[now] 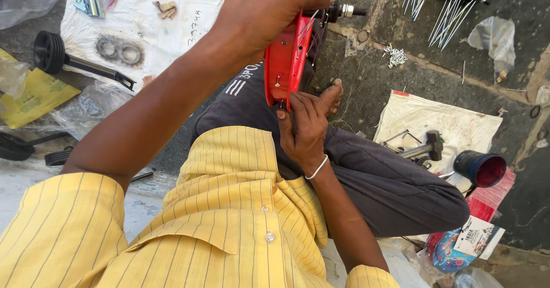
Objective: The person is assembling a bicycle wheel by inserting metal spokes into the red rim and the central hub. They are sitting on the floor, holding the wheel between their legs, and manually threading the spokes through the rim holes and into the hub flanges.
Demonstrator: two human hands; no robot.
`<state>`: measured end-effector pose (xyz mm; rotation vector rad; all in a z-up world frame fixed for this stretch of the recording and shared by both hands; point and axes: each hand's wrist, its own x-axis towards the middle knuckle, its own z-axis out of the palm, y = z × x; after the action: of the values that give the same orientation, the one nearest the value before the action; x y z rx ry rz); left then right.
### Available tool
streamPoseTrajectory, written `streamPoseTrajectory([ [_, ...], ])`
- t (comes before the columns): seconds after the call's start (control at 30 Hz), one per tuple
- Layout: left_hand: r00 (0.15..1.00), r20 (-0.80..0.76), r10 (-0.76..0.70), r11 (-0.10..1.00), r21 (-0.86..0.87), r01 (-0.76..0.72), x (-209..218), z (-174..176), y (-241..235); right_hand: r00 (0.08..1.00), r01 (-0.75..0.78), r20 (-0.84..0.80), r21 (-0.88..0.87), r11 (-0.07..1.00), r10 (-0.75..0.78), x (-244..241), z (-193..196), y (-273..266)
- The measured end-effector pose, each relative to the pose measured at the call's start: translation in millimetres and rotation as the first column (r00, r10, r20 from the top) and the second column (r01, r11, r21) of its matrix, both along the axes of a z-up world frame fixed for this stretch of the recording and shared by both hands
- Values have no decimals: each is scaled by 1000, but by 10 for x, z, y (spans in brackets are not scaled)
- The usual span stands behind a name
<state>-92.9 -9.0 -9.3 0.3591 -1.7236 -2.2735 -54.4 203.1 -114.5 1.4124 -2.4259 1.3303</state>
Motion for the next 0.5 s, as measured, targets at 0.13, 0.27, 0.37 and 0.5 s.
streamPoseTrajectory([
  [0.13,963,267,15,991,-134,22,-11,-52,24,994,56,-92,12,998,-55,38,-165,-4],
  [0.27,990,132,-39,998,-37,45,-95,-206,-9,990,75,-124,51,996,-68,53,-257,-9],
  [0.37,998,-24,-52,999,-12,52,-95,-279,-40,978,84,-198,52,995,-72,42,-184,-84],
  [0.5,994,-103,-22,989,-150,6,46,-251,-59,981,80,-176,-18,997,-81,155,231,-106],
])
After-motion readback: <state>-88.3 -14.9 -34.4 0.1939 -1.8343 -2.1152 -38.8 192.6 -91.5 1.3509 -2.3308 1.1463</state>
